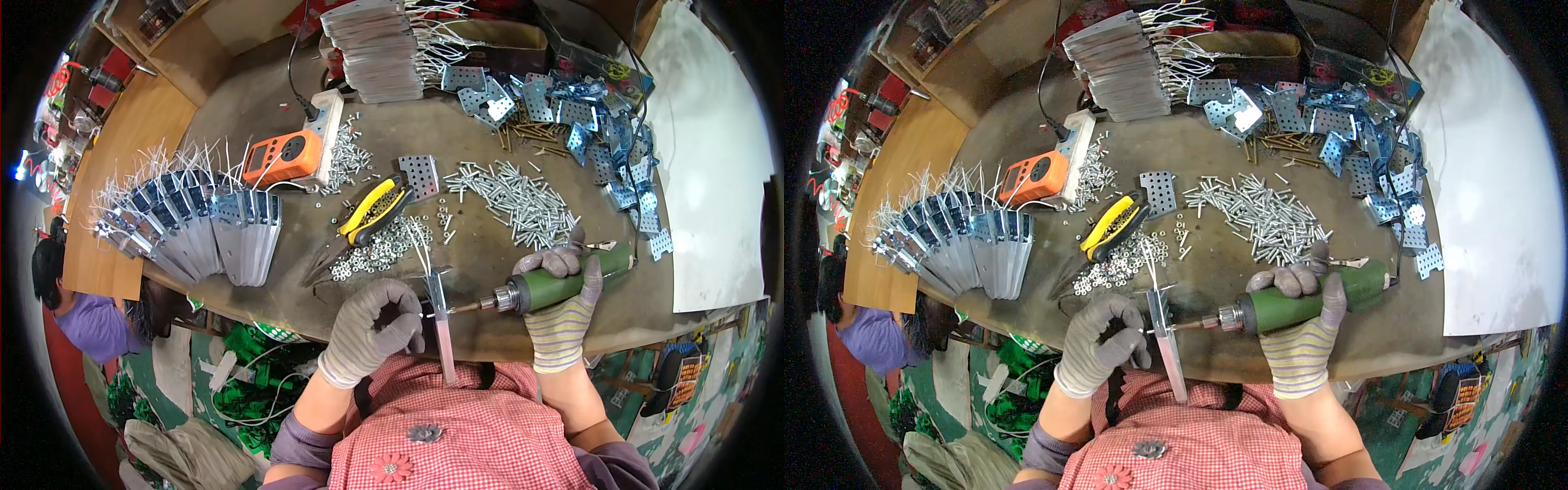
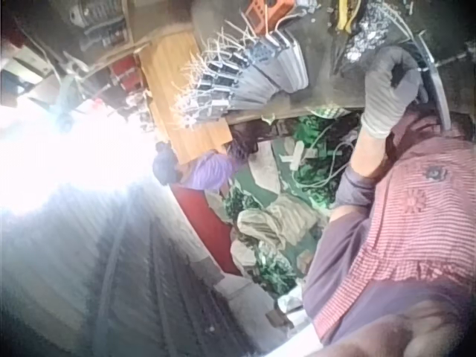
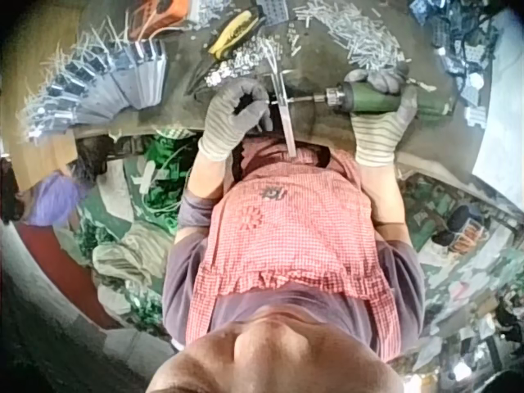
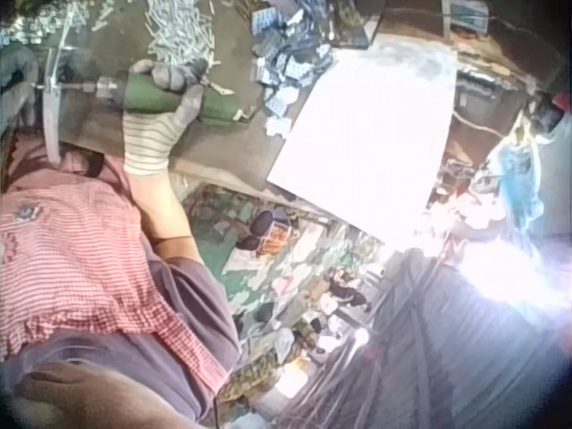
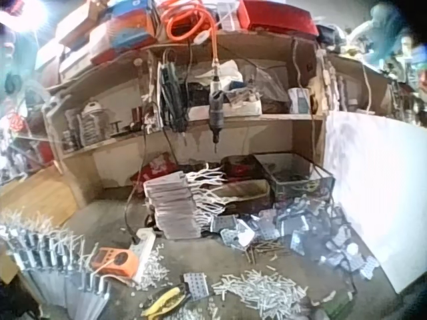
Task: Assemble metal brackets and perforated plates using a power drill and screws.
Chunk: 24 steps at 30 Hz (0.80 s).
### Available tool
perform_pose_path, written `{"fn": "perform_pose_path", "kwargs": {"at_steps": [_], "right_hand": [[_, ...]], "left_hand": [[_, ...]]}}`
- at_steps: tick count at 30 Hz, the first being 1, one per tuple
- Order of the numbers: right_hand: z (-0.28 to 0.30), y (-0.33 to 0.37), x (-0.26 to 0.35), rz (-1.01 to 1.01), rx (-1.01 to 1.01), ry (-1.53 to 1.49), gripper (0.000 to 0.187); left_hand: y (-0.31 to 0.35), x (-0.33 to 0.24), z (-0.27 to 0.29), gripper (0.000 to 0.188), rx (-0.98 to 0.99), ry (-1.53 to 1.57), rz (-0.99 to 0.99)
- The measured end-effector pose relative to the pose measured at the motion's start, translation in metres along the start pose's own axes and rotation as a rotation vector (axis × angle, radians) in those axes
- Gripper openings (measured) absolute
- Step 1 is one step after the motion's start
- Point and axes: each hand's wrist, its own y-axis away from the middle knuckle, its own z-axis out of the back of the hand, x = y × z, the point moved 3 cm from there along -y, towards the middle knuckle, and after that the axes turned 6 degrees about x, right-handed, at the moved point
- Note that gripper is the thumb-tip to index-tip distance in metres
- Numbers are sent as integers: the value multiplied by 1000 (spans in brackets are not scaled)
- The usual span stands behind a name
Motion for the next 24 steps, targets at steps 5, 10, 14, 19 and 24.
{"fn": "perform_pose_path", "kwargs": {"at_steps": [5, 10, 14, 19, 24], "right_hand": [[1, -1, 1, -7, 44, -38, 23], [3, -1, 0, -3, 5, -40, 28], [4, 0, 0, -6, 60, -49, 29], [4, -1, -2, -5, 54, -46, 27], [4, 0, 0, 5, 32, -53, 28]], "left_hand": [[-8, 0, 0, 26, 202, 118, 215], [-12, -1, 5, 10, 304, 149, 303], [-15, -5, 5, 10, 349, 103, 290], [-16, -5, 6, 10, 353, 78, 350], [-12, -8, -2, 14, 153, -200, 86]]}}
